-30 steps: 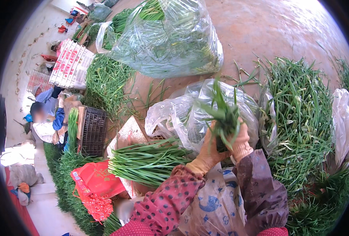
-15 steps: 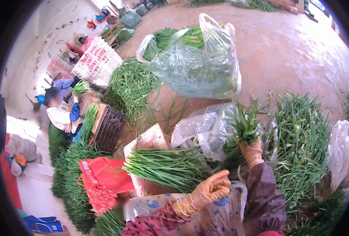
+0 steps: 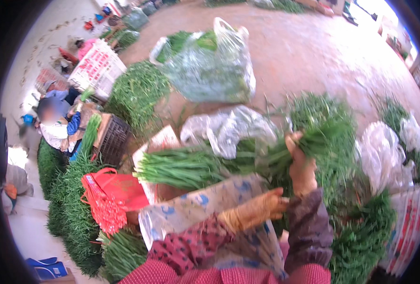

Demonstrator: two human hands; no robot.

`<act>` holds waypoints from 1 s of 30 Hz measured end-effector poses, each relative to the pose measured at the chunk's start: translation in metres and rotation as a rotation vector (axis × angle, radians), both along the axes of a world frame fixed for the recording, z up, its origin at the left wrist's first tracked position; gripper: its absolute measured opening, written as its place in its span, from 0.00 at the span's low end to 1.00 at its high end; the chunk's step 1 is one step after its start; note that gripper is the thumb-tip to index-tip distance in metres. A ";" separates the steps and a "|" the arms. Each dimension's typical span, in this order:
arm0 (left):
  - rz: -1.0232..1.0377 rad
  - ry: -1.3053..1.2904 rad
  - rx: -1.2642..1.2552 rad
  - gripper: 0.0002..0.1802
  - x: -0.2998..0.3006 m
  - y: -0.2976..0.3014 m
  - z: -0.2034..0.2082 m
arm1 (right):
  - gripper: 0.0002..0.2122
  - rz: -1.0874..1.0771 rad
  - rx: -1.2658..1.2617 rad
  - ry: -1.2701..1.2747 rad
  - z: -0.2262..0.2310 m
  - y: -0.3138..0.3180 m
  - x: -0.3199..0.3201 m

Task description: The person sorts and bundles green onions by hand, tying them with red strings and placing them into plastic bags.

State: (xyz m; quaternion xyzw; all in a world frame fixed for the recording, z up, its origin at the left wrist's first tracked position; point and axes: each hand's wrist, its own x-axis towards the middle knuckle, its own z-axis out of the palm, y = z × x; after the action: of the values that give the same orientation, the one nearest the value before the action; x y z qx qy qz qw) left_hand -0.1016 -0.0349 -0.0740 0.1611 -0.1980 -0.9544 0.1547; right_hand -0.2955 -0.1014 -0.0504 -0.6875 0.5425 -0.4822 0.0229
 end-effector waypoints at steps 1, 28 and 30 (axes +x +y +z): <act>-0.025 0.132 0.047 0.36 -0.007 0.004 -0.004 | 0.12 -0.111 0.290 -0.526 -0.003 0.012 0.011; 0.038 0.039 -0.118 0.22 0.067 -0.010 0.055 | 0.25 0.464 0.697 -1.326 0.010 0.177 0.087; 0.033 0.028 -0.140 0.23 0.065 -0.001 0.054 | 0.25 0.666 0.611 -1.276 0.007 0.162 0.102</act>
State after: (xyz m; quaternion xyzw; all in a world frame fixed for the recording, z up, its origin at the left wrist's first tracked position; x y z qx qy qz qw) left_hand -0.0368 -0.0363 -0.0202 0.1397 -0.2593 -0.9377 0.1840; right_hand -0.1932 0.0611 -0.0435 -0.3671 0.2981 -0.5811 0.6623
